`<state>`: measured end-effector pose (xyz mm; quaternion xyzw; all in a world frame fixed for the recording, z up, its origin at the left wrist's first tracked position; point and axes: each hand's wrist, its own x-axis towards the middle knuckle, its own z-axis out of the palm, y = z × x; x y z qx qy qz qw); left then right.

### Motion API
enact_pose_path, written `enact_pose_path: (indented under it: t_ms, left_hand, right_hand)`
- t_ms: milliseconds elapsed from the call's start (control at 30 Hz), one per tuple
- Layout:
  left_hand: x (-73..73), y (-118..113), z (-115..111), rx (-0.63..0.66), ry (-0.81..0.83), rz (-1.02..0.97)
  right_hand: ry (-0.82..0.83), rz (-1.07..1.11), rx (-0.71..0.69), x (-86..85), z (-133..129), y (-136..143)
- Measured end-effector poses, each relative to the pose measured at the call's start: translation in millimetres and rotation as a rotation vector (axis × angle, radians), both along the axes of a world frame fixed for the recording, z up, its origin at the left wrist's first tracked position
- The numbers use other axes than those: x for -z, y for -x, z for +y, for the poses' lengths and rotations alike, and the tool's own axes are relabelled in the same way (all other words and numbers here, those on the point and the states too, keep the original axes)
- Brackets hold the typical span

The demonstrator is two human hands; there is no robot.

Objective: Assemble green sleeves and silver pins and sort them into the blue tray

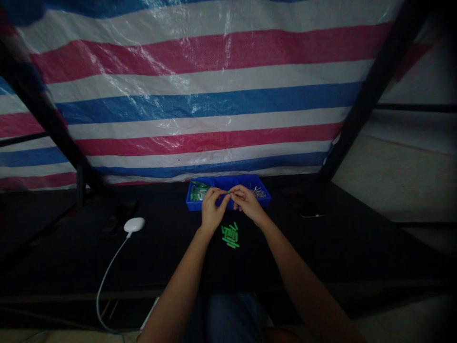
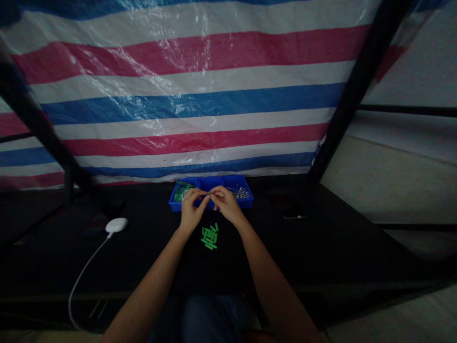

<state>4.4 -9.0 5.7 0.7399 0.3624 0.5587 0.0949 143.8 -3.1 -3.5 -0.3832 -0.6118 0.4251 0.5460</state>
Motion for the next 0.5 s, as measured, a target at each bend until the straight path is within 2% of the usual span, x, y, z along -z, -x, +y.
enact_pose_path:
  t_ms: [500]
  left_hand:
    - [-1.7,-0.2,-1.2,0.004,-0.002,-0.025]
  right_hand:
    - [-0.001,0.005,-0.046,2.7,1.2,0.8]
